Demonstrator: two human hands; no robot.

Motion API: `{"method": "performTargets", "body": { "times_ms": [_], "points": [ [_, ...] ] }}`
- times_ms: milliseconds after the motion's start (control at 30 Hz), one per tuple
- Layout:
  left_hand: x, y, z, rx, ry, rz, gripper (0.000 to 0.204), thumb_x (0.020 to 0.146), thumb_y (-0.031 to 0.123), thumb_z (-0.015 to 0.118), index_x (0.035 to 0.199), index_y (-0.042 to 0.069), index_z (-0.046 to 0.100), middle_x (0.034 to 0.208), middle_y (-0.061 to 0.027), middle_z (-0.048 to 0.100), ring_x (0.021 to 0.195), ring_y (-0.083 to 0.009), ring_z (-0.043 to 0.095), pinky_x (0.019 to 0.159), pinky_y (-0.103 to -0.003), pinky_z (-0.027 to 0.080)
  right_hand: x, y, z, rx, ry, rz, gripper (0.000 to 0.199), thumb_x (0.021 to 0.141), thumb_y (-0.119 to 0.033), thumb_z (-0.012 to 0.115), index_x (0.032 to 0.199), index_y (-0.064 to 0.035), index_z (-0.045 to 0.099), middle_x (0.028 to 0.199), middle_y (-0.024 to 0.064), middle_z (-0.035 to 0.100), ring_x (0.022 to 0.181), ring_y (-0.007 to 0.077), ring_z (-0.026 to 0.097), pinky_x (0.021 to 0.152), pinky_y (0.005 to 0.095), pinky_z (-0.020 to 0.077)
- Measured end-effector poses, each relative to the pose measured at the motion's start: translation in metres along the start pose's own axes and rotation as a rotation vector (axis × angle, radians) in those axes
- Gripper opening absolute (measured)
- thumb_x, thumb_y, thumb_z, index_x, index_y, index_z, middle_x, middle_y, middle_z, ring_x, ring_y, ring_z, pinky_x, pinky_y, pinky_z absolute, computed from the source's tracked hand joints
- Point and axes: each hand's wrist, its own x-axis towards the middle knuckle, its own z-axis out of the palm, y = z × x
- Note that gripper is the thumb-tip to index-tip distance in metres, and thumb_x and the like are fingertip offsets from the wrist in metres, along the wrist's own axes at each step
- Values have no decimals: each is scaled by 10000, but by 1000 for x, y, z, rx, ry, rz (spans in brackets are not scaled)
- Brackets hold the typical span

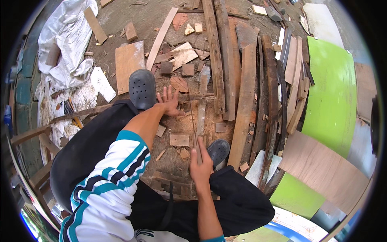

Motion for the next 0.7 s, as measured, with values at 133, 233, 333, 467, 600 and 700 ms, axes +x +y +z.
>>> {"method": "performTargets", "body": {
  "times_ms": [133, 233, 333, 467, 600, 700],
  "points": [
    [0, -4, 7, -26, 38, 6, 1358, 724, 672, 725, 1551, 95, -186, 1565, -299, -279, 1426, -468, -316, 1108, -667, -117, 4, 2, 6, -30, -32, 29, 429, 958, -78, 560, 1360, 69, 534, 1287, 258, 620, 1193, 298, 615, 1016, 352, 436],
    [1, -6, 8, -35, 37, -1, 1344, 738, 650, 729, 1551, 95, -186, 1564, -292, -288, 1421, -465, -328, 1104, -669, -127, -60, -3, -21, -30, -46, -27, 423, 975, -107, 550, 1358, 74, 533, 1300, 252, 614, 1210, 277, 599, 1022, 342, 430],
    [1, -6, 9, -25, 45, 15, 1329, 746, 633, 733, 1553, 100, -179, 1560, -286, -303, 1416, -464, -339, 1101, -672, -134, -68, 4, -23, -60, 4, -117, 452, 940, -104, 584, 1373, 18, 541, 1215, 282, 645, 1136, 335, 658, 897, 354, 509],
    [0, 1, 6, -10, 51, -17, 1269, 782, 607, 725, 1568, 135, -153, 1580, -235, -299, 1417, -447, -345, 1105, -682, -119, 18, 30, 15, -6, -17, -33, 442, 954, -116, 576, 1376, 14, 544, 1279, 279, 616, 1193, 308, 625, 974, 353, 467],
    [-1, -1, 7, -21, 50, -16, 1270, 780, 598, 731, 1568, 130, -147, 1578, -243, -298, 1416, -453, -344, 1105, -683, -122, 17, 27, 22, 0, 4, -4, 444, 971, -122, 563, 1387, 31, 528, 1254, 254, 634, 1183, 278, 616, 995, 358, 449],
    [0, -6, 6, -47, 32, -7, 1275, 774, 598, 735, 1568, 126, -144, 1576, -248, -298, 1416, -458, -341, 1103, -687, -124, -50, 26, -3, 33, -21, 64, 449, 984, -120, 552, 1406, 28, 512, 1194, 210, 664, 1135, 229, 625, 976, 353, 456]
  ]
}}
